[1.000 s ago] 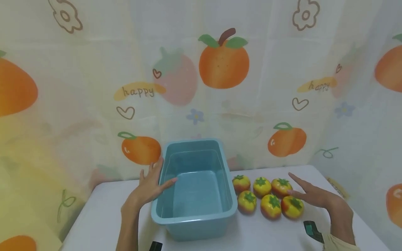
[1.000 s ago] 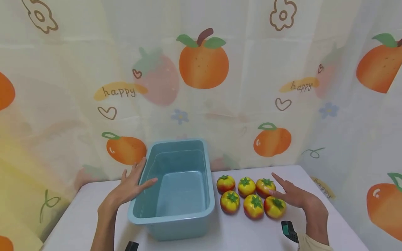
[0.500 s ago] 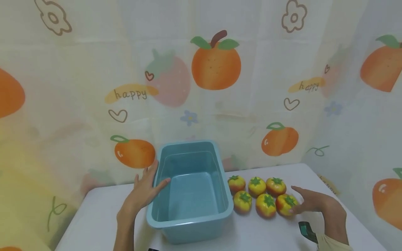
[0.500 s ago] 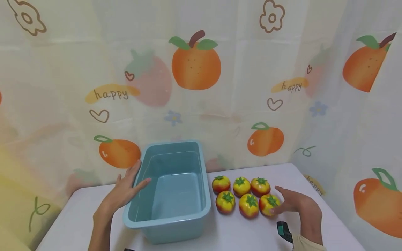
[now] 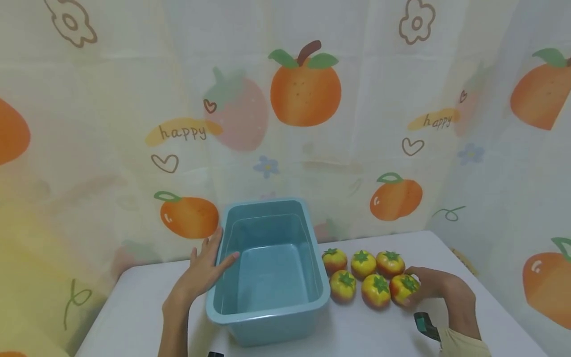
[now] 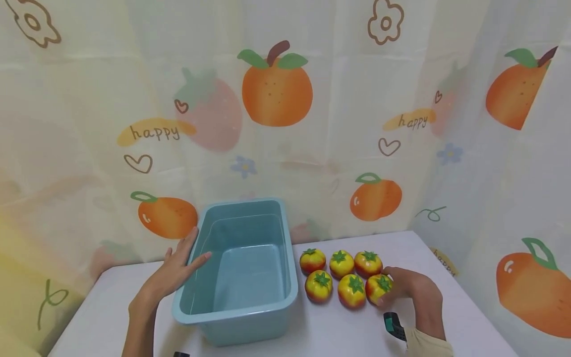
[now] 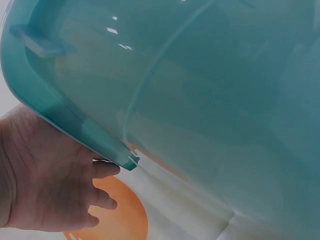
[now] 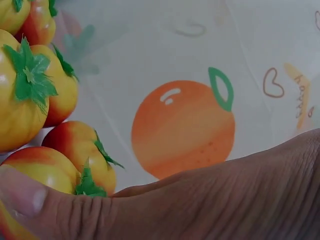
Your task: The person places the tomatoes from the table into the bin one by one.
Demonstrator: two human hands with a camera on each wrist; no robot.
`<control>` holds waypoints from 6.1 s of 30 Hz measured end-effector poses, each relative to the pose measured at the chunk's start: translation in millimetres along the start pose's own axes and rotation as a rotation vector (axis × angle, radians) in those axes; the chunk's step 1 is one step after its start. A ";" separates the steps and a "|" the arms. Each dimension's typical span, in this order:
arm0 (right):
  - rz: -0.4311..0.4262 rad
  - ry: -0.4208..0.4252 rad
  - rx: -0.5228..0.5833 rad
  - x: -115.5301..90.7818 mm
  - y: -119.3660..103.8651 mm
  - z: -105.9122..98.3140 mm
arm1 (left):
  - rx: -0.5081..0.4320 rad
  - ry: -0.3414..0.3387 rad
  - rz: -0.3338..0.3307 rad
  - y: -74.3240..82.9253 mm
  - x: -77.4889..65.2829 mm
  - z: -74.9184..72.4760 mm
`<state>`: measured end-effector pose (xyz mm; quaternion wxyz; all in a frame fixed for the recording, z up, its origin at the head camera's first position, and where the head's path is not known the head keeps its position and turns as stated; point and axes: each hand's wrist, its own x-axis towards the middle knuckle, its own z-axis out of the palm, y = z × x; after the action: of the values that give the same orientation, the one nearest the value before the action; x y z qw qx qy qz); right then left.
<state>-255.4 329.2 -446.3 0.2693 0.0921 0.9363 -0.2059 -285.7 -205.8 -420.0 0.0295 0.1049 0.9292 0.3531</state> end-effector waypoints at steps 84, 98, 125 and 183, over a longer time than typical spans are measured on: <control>-0.355 0.365 0.035 -33.4 -40.7 -25.7 | -0.043 -0.038 -0.074 0.7 0.4 0.7; -0.511 0.717 -0.042 -37.5 -78.3 -15.0 | -0.058 -0.039 -0.063 0.7 2.1 0.2; -0.812 0.823 -0.009 -38.7 -168.1 47.4 | -0.071 -0.042 -0.064 1.2 0.6 -0.5; -0.690 0.665 -0.012 -37.0 -99.8 -1.5 | -0.101 -0.042 -0.050 0.0 0.5 1.8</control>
<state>-253.4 237.9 -391.6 -0.1283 -0.1645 0.9488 -0.2372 -286.0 -204.5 -421.4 0.0629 0.0874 0.9118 0.3963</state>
